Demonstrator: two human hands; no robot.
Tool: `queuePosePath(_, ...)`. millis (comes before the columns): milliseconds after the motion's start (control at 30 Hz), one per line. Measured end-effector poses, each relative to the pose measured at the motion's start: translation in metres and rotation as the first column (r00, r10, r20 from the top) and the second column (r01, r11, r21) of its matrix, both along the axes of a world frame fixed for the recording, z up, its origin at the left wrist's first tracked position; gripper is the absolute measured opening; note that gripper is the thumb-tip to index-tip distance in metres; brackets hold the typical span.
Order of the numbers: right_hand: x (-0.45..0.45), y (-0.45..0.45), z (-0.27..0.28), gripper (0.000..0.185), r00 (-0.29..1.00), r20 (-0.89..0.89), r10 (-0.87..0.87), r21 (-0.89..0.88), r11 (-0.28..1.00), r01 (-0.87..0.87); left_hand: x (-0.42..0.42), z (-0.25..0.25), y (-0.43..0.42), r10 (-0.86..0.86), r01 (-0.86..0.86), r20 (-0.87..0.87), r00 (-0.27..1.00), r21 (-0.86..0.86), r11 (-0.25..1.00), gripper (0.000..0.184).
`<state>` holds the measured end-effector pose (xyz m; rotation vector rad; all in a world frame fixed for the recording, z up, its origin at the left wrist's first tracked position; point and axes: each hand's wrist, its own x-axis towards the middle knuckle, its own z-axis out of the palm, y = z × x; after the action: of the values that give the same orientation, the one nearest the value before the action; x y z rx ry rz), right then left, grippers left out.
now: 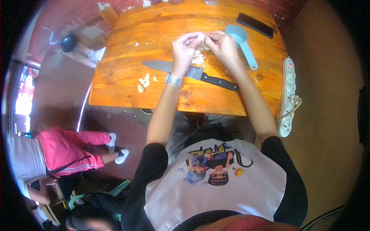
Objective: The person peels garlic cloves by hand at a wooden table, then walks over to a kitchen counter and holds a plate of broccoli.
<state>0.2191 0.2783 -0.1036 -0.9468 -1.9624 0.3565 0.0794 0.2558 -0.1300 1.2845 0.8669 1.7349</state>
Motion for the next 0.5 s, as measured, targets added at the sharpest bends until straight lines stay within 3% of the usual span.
queuePosePath(133, -0.001, 0.002, -0.001, 0.023, 0.997, -0.072, 0.023, 0.006, 1.0, -0.023, -0.002, -0.001, 0.003, 0.027, -0.028, 0.028, 0.999, 0.029, 0.999, 0.018)
queuePosePath(333, 0.002, 0.003, 0.001, 0.023, 0.998, 0.029, 0.057, -0.069, 0.996, -0.055, -0.01, 0.0, 0.002, -0.026, 0.025, 0.018, 1.0, 0.015, 1.0, 0.015)
queuePosePath(500, 0.001, 0.008, -0.01, 0.022, 0.999, 0.004, 0.043, 0.103, 0.994, -0.044, -0.001, 0.001, -0.001, 0.127, -0.125, -0.098, 0.987, 0.032, 0.992, 0.012)
